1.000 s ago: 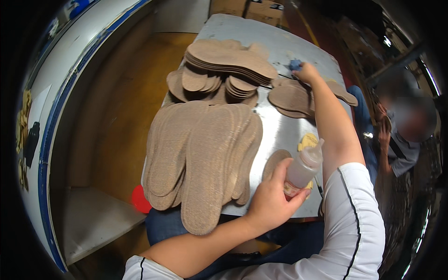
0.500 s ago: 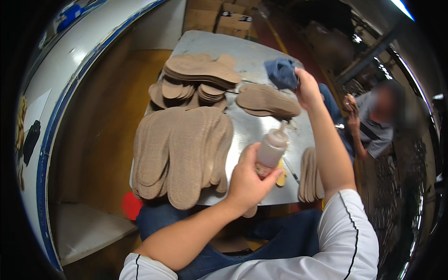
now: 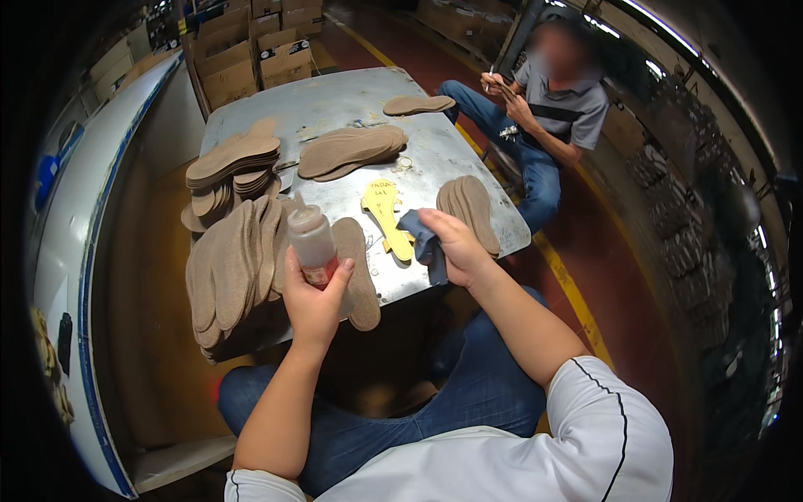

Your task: The person uses a marker to write on a yellow shoe insole template, then applies liquid from a bottle onto a cloth and wipes the surface of a brown shoe insole. The person repeats the wiping on another insole and places the template on top of a finished insole.

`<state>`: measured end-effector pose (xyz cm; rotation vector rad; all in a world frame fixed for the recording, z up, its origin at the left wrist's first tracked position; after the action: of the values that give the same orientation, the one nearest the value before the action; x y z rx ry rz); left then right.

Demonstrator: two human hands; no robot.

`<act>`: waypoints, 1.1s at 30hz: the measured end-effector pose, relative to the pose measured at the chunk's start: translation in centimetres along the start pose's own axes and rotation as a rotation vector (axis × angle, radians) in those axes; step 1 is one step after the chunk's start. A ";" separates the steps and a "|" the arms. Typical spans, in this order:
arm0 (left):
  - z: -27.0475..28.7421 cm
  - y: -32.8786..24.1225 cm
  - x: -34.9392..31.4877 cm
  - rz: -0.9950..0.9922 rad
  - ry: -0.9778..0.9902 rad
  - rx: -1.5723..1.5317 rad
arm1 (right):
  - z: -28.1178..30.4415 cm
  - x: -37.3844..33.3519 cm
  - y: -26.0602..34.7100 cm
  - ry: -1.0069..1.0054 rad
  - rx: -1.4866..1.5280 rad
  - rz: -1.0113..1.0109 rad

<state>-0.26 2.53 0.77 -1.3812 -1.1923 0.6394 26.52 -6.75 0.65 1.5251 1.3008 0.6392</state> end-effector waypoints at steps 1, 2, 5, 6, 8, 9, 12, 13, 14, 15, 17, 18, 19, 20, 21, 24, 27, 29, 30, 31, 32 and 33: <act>0.1 -0.2 -0.4 -0.018 -0.026 0.026 | -0.2 -0.3 -0.3 0.022 -0.028 -0.016; 0.1 -0.4 -0.7 -0.033 -0.029 0.071 | -0.4 -0.7 -0.5 0.047 -0.079 0.000; -0.1 -0.8 -1.5 -0.033 -0.014 0.062 | -1.0 -1.4 -0.5 0.092 -0.246 0.051; -0.1 -0.9 -1.6 -0.031 -0.010 0.058 | -1.2 -1.5 -0.5 0.107 -0.309 0.068; -0.1 -1.0 -2.1 -0.018 -0.013 0.052 | -1.7 -1.7 -0.6 0.083 -0.399 0.113; -0.1 -1.0 -2.4 -0.015 -0.016 0.043 | -2.0 -1.9 -0.7 0.094 -0.390 0.148; 0.2 -0.9 -3.4 -0.018 -0.043 0.020 | -2.4 -2.6 -0.7 0.084 -0.339 0.205; 0.3 -0.9 -3.7 -0.001 -0.046 0.049 | -2.3 -2.7 -0.8 0.062 -0.347 0.164; 0.5 -0.9 -4.0 0.013 -0.045 0.067 | -1.9 -2.9 -0.8 0.050 -0.366 0.116; 0.6 -0.8 -4.3 0.038 -0.048 0.085 | -1.6 -3.1 -0.7 0.048 -0.372 0.086; 1.1 -0.8 -4.3 0.051 -0.027 0.128 | -1.1 -2.9 -0.6 0.032 -0.483 0.067; 1.5 -0.8 -4.0 0.050 -0.009 0.164 | -1.0 -2.8 -0.7 0.015 -0.521 0.067; 1.8 -0.8 -3.8 0.050 0.003 0.197 | -0.9 -2.6 -0.9 0.001 -0.559 0.063; 2.2 -0.6 -3.6 0.052 -0.003 0.194 | -0.8 -2.6 -1.3 -0.003 -0.649 0.068; 2.5 -0.5 -3.3 0.053 -0.013 0.188 | -0.8 -2.5 -1.7 -0.003 -0.741 0.072; 2.8 0.3 -3.0 0.115 -0.029 0.099 | -1.4 -2.7 -2.5 -0.039 -0.937 0.308; 2.3 0.6 -3.3 0.159 -0.001 0.072 | -1.8 -2.5 -2.7 0.009 -0.897 0.372; 1.8 0.3 -3.6 0.160 0.062 0.143 | -1.7 -2.4 -2.3 0.028 -0.809 0.318; 1.4 0.1 -3.7 0.153 0.109 0.206 | -1.8 -2.4 -1.7 0.059 -0.816 0.359; 1.1 -0.1 -3.9 0.156 0.152 0.253 | -1.7 -2.5 -1.4 0.088 -0.714 0.304; 0.7 -0.5 -3.9 0.086 0.193 0.284 | -1.6 -2.5 -1.1 0.116 -0.612 0.249; 0.4 -0.8 -3.9 0.055 0.226 0.334 | -1.6 -2.6 -0.8 0.134 -0.505 0.212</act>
<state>-2.17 -0.98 0.40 -1.1706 -0.8276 0.6683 24.01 -8.73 1.01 1.2200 0.9785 1.1286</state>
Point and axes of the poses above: each hand's wrist, its own x-axis towards the middle knuckle, its own z-axis out of the back of the hand, y = z × x, the point moved 4 cm from there along x, towards the middle knuckle, and after that the axes turned 7 degrees about -x, right-handed, at the moved point
